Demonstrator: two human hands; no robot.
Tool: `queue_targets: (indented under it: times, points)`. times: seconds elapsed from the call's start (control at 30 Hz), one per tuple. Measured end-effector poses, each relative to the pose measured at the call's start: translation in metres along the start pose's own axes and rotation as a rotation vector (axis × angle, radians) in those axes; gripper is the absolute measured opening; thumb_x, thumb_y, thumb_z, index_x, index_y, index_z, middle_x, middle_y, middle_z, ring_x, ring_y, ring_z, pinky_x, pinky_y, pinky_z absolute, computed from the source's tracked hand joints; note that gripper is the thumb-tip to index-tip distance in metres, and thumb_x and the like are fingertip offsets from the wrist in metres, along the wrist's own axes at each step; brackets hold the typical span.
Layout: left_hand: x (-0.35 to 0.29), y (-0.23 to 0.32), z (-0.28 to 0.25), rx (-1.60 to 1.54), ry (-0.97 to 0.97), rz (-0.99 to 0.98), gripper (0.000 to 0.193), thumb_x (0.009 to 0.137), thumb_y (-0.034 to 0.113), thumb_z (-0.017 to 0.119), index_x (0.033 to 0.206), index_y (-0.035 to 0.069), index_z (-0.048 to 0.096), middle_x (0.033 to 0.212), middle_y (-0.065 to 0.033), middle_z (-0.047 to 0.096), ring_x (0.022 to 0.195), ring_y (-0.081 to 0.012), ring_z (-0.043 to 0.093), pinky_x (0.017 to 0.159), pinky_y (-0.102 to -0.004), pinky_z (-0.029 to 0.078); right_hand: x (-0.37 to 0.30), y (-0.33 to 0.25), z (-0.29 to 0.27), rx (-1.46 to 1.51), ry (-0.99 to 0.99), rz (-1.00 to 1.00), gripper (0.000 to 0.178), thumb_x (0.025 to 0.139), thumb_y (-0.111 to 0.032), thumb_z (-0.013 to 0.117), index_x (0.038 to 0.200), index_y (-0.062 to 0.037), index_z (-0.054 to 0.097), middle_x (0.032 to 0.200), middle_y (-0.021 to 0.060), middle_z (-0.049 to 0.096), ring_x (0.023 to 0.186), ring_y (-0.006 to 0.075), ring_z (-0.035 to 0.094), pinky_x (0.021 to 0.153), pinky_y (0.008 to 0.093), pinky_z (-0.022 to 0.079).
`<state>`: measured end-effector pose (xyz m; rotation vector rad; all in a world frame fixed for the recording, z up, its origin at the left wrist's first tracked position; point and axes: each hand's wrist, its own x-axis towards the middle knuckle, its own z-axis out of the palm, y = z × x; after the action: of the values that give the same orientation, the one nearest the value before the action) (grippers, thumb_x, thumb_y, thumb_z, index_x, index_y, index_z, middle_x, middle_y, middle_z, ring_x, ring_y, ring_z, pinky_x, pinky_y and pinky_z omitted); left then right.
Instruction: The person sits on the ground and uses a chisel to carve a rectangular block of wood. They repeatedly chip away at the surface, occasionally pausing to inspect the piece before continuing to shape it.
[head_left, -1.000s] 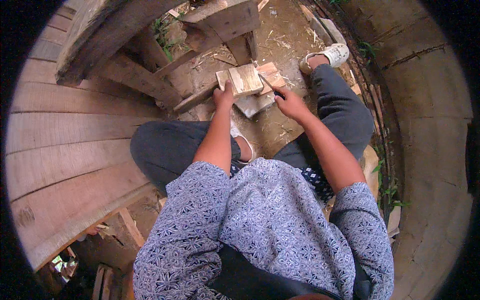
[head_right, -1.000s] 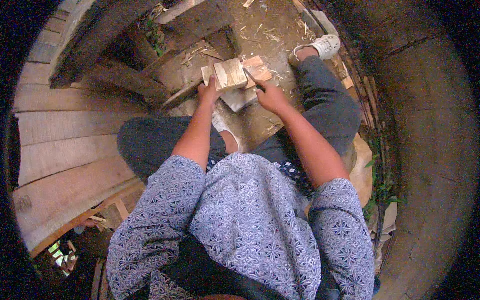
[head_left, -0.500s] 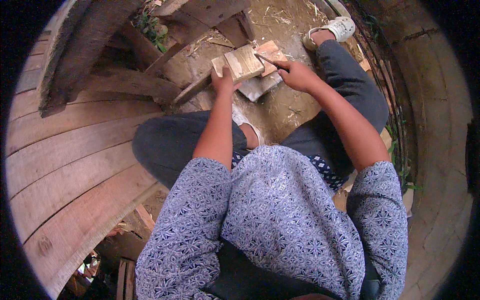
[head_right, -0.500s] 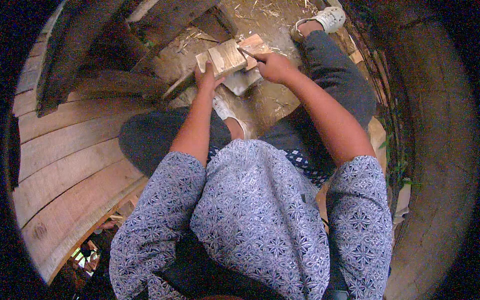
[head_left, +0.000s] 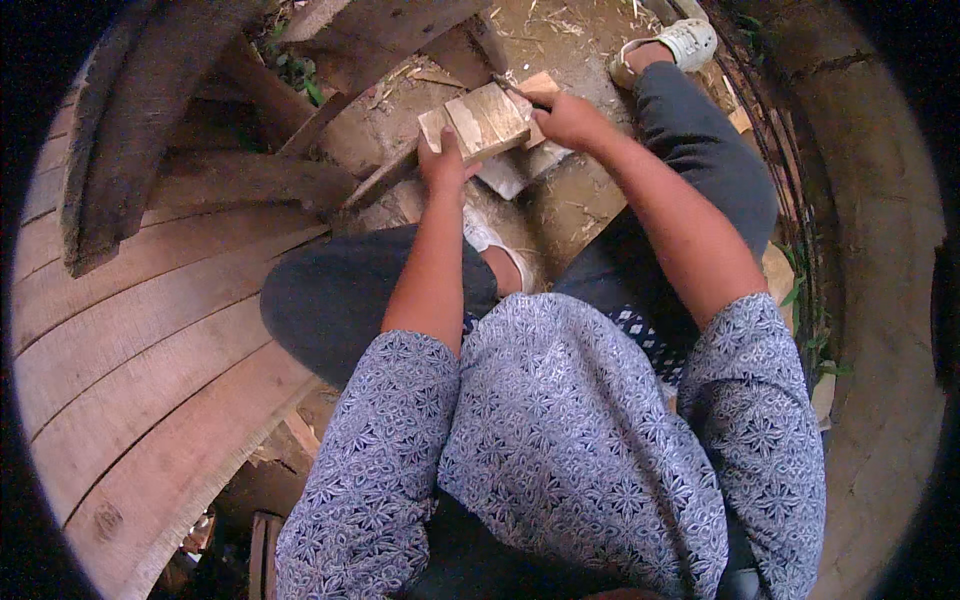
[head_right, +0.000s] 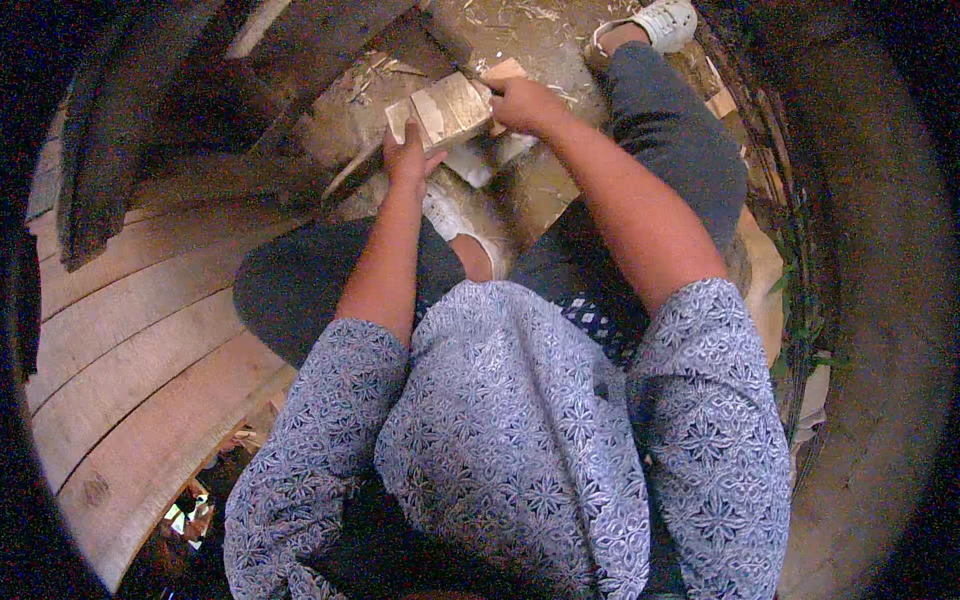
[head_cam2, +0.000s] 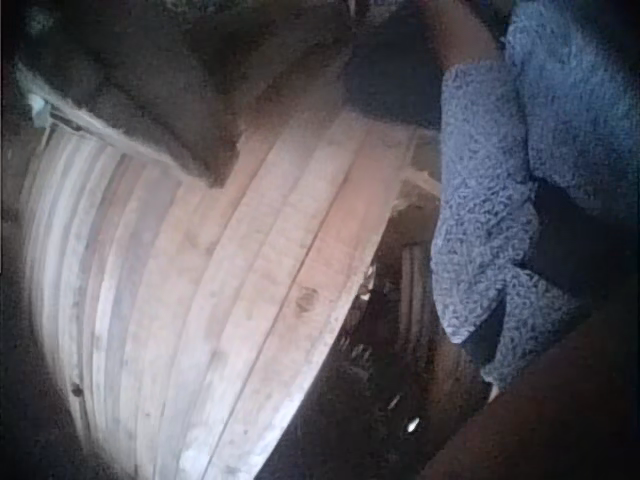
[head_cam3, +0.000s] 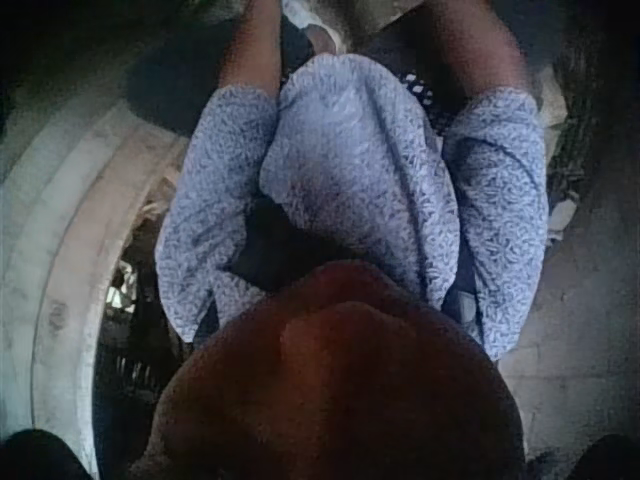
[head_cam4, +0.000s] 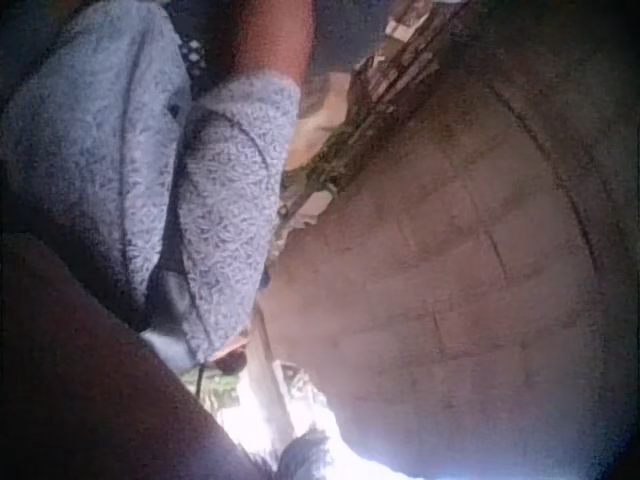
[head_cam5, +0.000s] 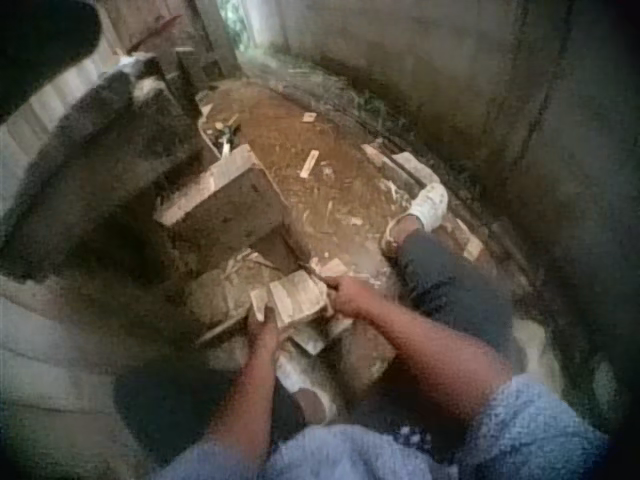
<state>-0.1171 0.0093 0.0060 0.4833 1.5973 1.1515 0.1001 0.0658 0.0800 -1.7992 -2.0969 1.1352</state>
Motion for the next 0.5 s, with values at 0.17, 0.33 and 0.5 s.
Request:
queue_targets:
  times: [0.17,0.33,0.5]
  points:
    - [0.01,0.002,-0.004,0.016,-0.035,-0.033,0.057,0.099,0.027,0.058,0.149,0.013,0.033,0.134,-0.017,0.054,0.105,-0.0357,0.065,0.068,-0.0473,0.064,-0.023,0.037,-0.007,-0.013,-0.029,-0.086,0.042,0.092,-0.034,0.057,0.133,-0.0241,0.062,0.118,0.0173,0.068,0.108,0.0373,0.066,0.096,0.0449,0.05]
    - [0.012,0.0,-0.002,-0.01,0.005,-0.038,0.057,0.099,0.026,0.057,0.149,0.014,0.032,0.134,-0.0169,0.054,0.105,-0.0353,0.065,0.067,-0.0476,0.064,-0.053,-0.001,-0.033,-0.05,-0.127,-0.062,0.042,0.095,-0.026,0.055,0.135,-0.0184,0.06,0.118,0.0209,0.067,0.108,0.0384,0.065,0.095,0.0429,0.05]
    - [0.005,0.003,0.006,0.0,0.021,-0.013,0.055,0.101,0.028,0.055,0.149,0.019,0.031,0.137,-0.0144,0.052,0.111,-0.0386,0.062,0.078,-0.0543,0.06,-0.039,-0.004,-0.03,-0.179,-0.141,-0.027,0.041,0.095,-0.026,0.056,0.134,-0.0204,0.061,0.115,0.0204,0.068,0.106,0.0399,0.065,0.094,0.0453,0.05]
